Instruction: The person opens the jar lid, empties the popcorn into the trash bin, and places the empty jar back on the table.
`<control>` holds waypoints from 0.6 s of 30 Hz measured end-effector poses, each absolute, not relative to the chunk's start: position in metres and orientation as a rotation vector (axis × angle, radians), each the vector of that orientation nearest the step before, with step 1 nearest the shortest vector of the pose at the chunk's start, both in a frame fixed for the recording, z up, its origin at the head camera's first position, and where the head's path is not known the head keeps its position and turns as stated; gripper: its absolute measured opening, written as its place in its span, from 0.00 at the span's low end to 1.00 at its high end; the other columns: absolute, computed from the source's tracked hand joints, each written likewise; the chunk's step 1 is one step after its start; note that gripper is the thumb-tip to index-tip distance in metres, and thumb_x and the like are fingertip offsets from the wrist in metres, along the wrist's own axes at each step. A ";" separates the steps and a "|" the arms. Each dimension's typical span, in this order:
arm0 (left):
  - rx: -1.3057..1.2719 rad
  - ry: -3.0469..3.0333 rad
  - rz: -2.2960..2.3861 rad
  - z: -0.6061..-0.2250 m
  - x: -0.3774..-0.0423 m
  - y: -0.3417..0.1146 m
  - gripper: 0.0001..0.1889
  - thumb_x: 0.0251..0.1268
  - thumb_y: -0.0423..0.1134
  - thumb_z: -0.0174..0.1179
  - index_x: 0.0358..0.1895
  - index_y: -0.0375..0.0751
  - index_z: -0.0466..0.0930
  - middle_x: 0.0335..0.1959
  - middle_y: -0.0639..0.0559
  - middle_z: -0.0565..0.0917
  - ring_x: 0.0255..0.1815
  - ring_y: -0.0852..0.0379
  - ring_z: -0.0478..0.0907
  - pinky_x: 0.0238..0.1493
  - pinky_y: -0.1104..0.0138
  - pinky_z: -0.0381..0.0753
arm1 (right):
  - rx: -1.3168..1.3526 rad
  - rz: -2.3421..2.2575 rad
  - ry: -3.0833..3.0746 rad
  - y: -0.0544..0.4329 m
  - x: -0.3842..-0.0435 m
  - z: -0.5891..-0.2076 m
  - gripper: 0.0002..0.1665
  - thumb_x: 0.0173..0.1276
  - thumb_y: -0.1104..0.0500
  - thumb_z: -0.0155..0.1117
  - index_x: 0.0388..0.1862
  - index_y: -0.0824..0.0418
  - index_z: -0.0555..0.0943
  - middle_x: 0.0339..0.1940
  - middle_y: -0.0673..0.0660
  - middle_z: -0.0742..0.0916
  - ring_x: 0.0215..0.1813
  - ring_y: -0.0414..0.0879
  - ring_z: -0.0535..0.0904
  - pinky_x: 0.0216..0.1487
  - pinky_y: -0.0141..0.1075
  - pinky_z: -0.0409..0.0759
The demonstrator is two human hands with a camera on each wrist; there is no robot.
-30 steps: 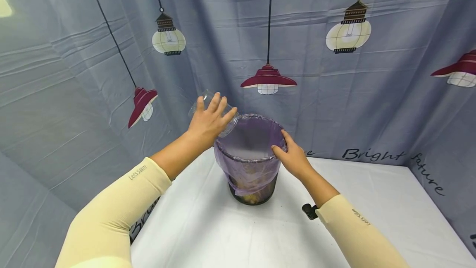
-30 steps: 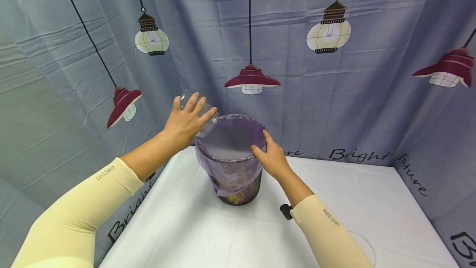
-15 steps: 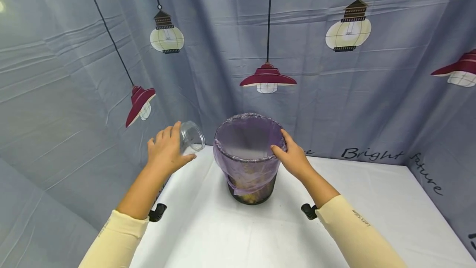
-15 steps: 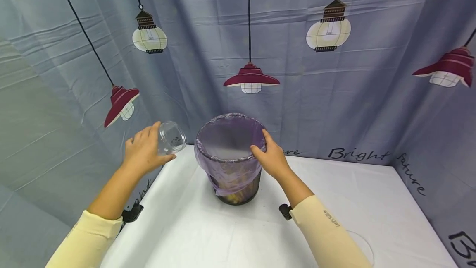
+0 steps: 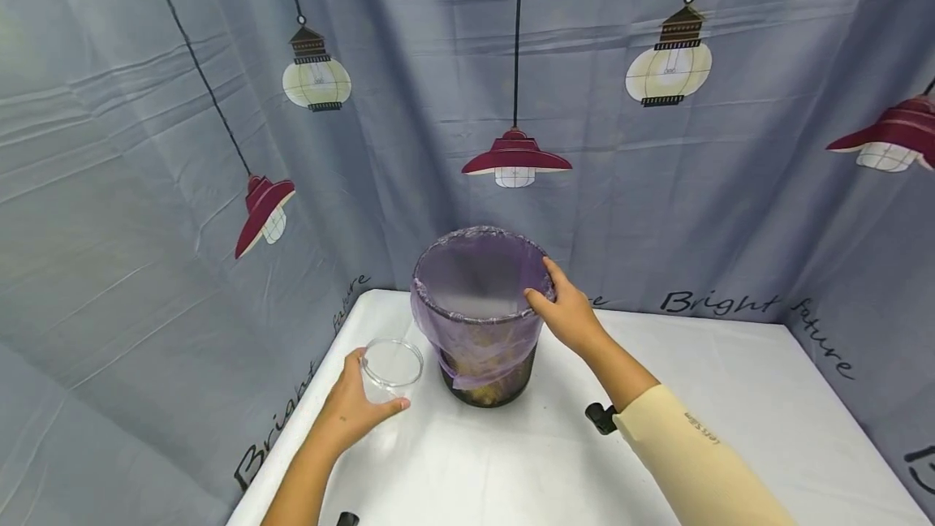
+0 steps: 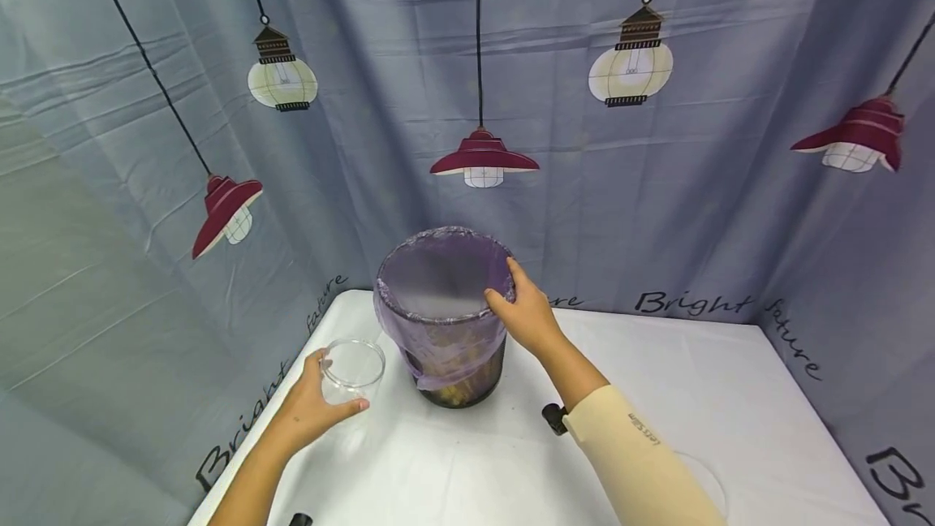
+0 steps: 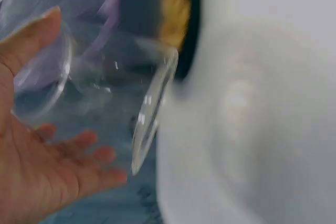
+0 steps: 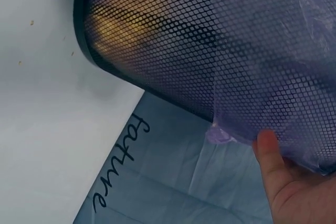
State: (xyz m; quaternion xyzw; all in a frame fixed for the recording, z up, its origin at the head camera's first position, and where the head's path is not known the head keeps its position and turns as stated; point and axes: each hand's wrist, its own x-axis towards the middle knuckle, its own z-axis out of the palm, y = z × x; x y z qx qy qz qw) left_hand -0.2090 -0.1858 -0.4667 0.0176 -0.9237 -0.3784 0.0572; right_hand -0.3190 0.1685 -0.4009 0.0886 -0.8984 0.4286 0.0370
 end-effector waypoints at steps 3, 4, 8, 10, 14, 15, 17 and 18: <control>-0.018 -2.832 -1.291 -0.488 -0.197 -0.168 0.64 0.36 0.62 0.80 0.75 0.37 0.50 0.69 0.31 0.69 0.67 0.30 0.69 0.62 0.36 0.70 | 0.268 1.302 -2.761 0.169 -0.318 -0.400 0.48 0.72 0.37 0.53 0.83 0.47 0.46 0.77 0.67 0.65 0.75 0.66 0.62 0.70 0.64 0.63; -0.063 -2.848 -1.350 -0.496 -0.193 -0.160 0.64 0.36 0.62 0.80 0.74 0.39 0.50 0.69 0.33 0.70 0.68 0.31 0.69 0.63 0.37 0.70 | 0.265 1.302 -2.763 0.169 -0.318 -0.400 0.48 0.72 0.37 0.53 0.83 0.47 0.47 0.77 0.67 0.65 0.75 0.66 0.62 0.70 0.64 0.64; -0.318 -2.855 -1.564 -0.520 -0.182 -0.132 0.60 0.38 0.59 0.81 0.73 0.43 0.51 0.69 0.35 0.70 0.67 0.32 0.69 0.63 0.37 0.70 | 0.272 1.294 -2.757 0.168 -0.318 -0.401 0.48 0.72 0.36 0.53 0.83 0.47 0.47 0.77 0.67 0.65 0.75 0.66 0.62 0.70 0.64 0.64; -0.435 -2.833 -1.643 -0.529 -0.179 -0.119 0.59 0.40 0.56 0.81 0.73 0.43 0.51 0.69 0.33 0.69 0.66 0.31 0.70 0.62 0.37 0.71 | 0.263 1.303 -2.751 0.168 -0.318 -0.401 0.48 0.72 0.36 0.53 0.83 0.46 0.47 0.77 0.67 0.65 0.75 0.66 0.62 0.70 0.64 0.64; -0.559 -2.847 -1.722 -0.539 -0.175 -0.098 0.57 0.44 0.56 0.79 0.72 0.44 0.50 0.70 0.34 0.68 0.67 0.32 0.69 0.63 0.37 0.70 | 0.255 1.303 -2.754 0.168 -0.318 -0.400 0.48 0.71 0.36 0.53 0.83 0.47 0.48 0.77 0.67 0.65 0.75 0.66 0.62 0.70 0.64 0.64; -0.580 -2.859 -1.732 -0.541 -0.173 -0.093 0.57 0.44 0.56 0.79 0.72 0.44 0.49 0.70 0.35 0.68 0.67 0.32 0.69 0.63 0.37 0.70 | 0.253 1.302 -2.753 0.168 -0.318 -0.400 0.48 0.71 0.36 0.53 0.83 0.47 0.48 0.77 0.67 0.66 0.75 0.66 0.62 0.70 0.64 0.64; -0.603 -2.884 -1.738 -0.545 -0.171 -0.083 0.57 0.44 0.57 0.79 0.72 0.46 0.49 0.70 0.39 0.68 0.68 0.34 0.69 0.64 0.39 0.70 | 0.252 1.304 -2.756 0.168 -0.317 -0.399 0.48 0.71 0.36 0.53 0.83 0.47 0.47 0.77 0.66 0.65 0.75 0.66 0.62 0.70 0.64 0.64; -0.620 -2.889 -1.750 -0.546 -0.170 -0.078 0.57 0.43 0.57 0.79 0.73 0.46 0.49 0.70 0.41 0.68 0.68 0.36 0.69 0.64 0.40 0.71 | 0.249 1.310 -2.755 0.168 -0.316 -0.399 0.48 0.71 0.36 0.53 0.83 0.47 0.47 0.77 0.66 0.65 0.75 0.66 0.62 0.70 0.64 0.64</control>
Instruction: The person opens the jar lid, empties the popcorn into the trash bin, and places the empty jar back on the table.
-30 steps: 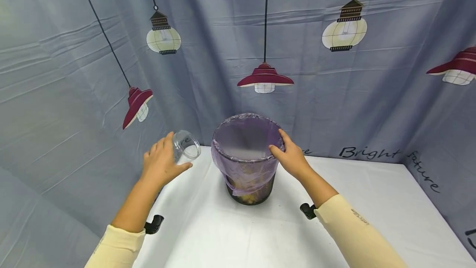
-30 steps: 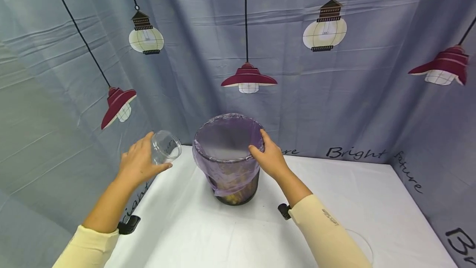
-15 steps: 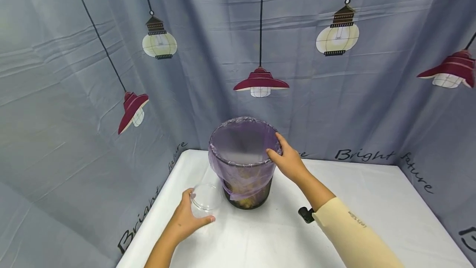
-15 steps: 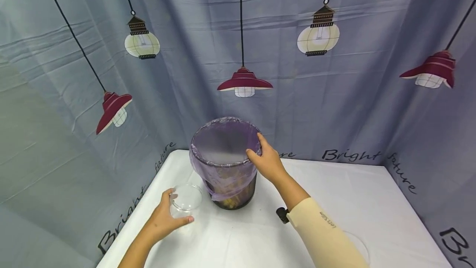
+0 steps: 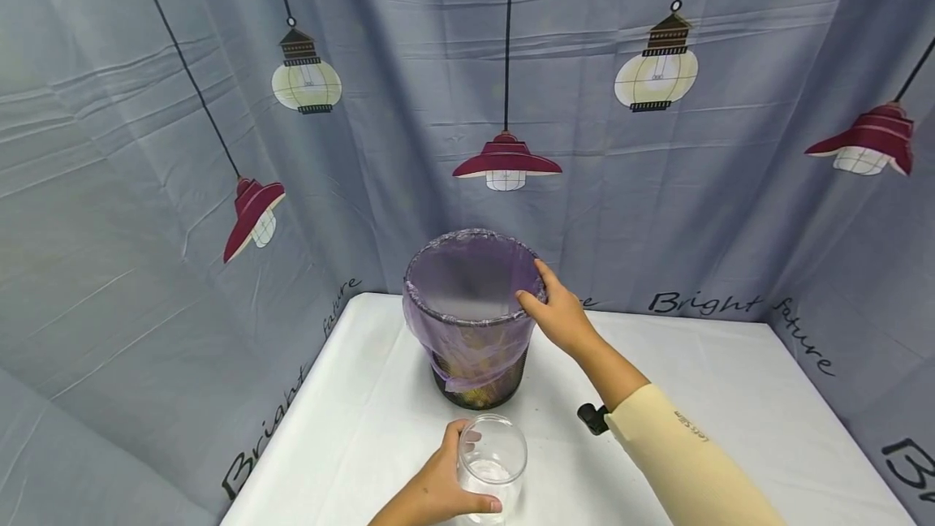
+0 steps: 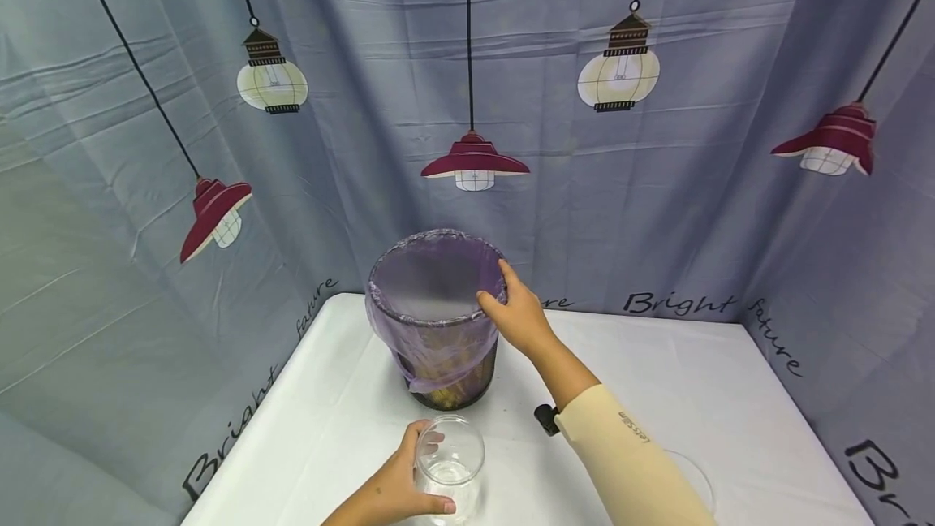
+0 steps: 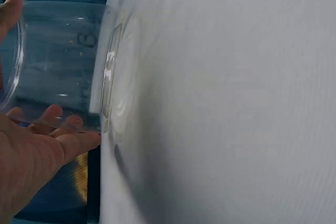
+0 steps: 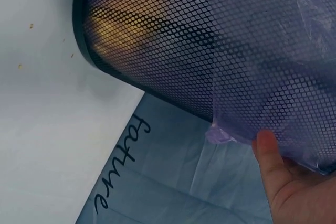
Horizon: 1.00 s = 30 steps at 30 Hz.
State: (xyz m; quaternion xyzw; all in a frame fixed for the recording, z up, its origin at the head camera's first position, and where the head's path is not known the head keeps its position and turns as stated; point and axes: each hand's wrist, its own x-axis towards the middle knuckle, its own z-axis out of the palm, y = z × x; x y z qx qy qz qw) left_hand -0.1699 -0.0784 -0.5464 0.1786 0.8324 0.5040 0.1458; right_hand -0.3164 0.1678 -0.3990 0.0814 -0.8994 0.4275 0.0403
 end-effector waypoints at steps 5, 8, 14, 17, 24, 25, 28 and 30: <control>0.555 2.334 1.492 -0.555 -0.167 -0.057 0.58 0.41 0.52 0.82 0.73 0.49 0.49 0.69 0.46 0.68 0.67 0.40 0.70 0.64 0.52 0.74 | 0.241 1.335 -2.747 0.167 -0.317 -0.398 0.48 0.70 0.36 0.54 0.83 0.46 0.48 0.77 0.65 0.65 0.76 0.65 0.62 0.70 0.63 0.63; 0.598 2.304 1.505 -0.562 -0.165 -0.048 0.56 0.44 0.49 0.81 0.73 0.50 0.49 0.70 0.47 0.67 0.67 0.43 0.69 0.64 0.59 0.73 | 0.239 1.339 -2.747 0.166 -0.316 -0.398 0.48 0.71 0.36 0.54 0.83 0.46 0.47 0.78 0.65 0.65 0.76 0.65 0.62 0.70 0.63 0.63; 0.765 2.223 1.564 -0.575 -0.164 -0.036 0.53 0.48 0.43 0.79 0.72 0.53 0.48 0.71 0.44 0.66 0.68 0.50 0.68 0.65 0.63 0.71 | 0.253 1.326 -2.755 0.164 -0.317 -0.399 0.49 0.71 0.36 0.53 0.83 0.47 0.47 0.78 0.66 0.64 0.75 0.66 0.61 0.70 0.64 0.63; 0.806 2.185 1.573 -0.578 -0.165 -0.030 0.52 0.48 0.41 0.79 0.71 0.58 0.49 0.70 0.45 0.66 0.68 0.53 0.67 0.66 0.63 0.70 | 0.258 1.320 -2.757 0.163 -0.318 -0.399 0.48 0.71 0.35 0.53 0.83 0.46 0.46 0.78 0.66 0.64 0.76 0.66 0.61 0.70 0.65 0.63; 0.888 2.123 1.598 -0.588 -0.167 -0.017 0.52 0.47 0.34 0.78 0.71 0.54 0.49 0.70 0.45 0.64 0.68 0.54 0.66 0.65 0.64 0.70 | 0.264 1.340 -2.766 0.163 -0.318 -0.398 0.49 0.71 0.33 0.52 0.83 0.46 0.46 0.79 0.65 0.63 0.76 0.66 0.60 0.71 0.64 0.62; 0.897 2.132 1.599 -0.589 -0.168 -0.016 0.53 0.47 0.34 0.78 0.71 0.54 0.49 0.70 0.45 0.64 0.68 0.54 0.67 0.66 0.63 0.70 | 0.265 1.340 -2.767 0.163 -0.318 -0.398 0.49 0.71 0.33 0.52 0.83 0.47 0.46 0.79 0.66 0.62 0.76 0.67 0.60 0.71 0.65 0.62; 0.939 2.136 1.608 -0.592 -0.170 -0.016 0.53 0.46 0.34 0.79 0.72 0.53 0.49 0.70 0.44 0.65 0.68 0.54 0.67 0.67 0.63 0.70 | 0.265 1.340 -2.770 0.164 -0.318 -0.398 0.49 0.72 0.33 0.52 0.83 0.47 0.45 0.79 0.65 0.62 0.76 0.67 0.59 0.71 0.65 0.61; 0.983 2.153 1.606 -0.593 -0.171 -0.015 0.54 0.46 0.35 0.79 0.72 0.53 0.49 0.69 0.43 0.65 0.68 0.54 0.67 0.67 0.63 0.70 | 0.262 1.335 -2.771 0.166 -0.319 -0.398 0.49 0.72 0.34 0.51 0.83 0.47 0.45 0.79 0.66 0.62 0.76 0.67 0.59 0.70 0.66 0.61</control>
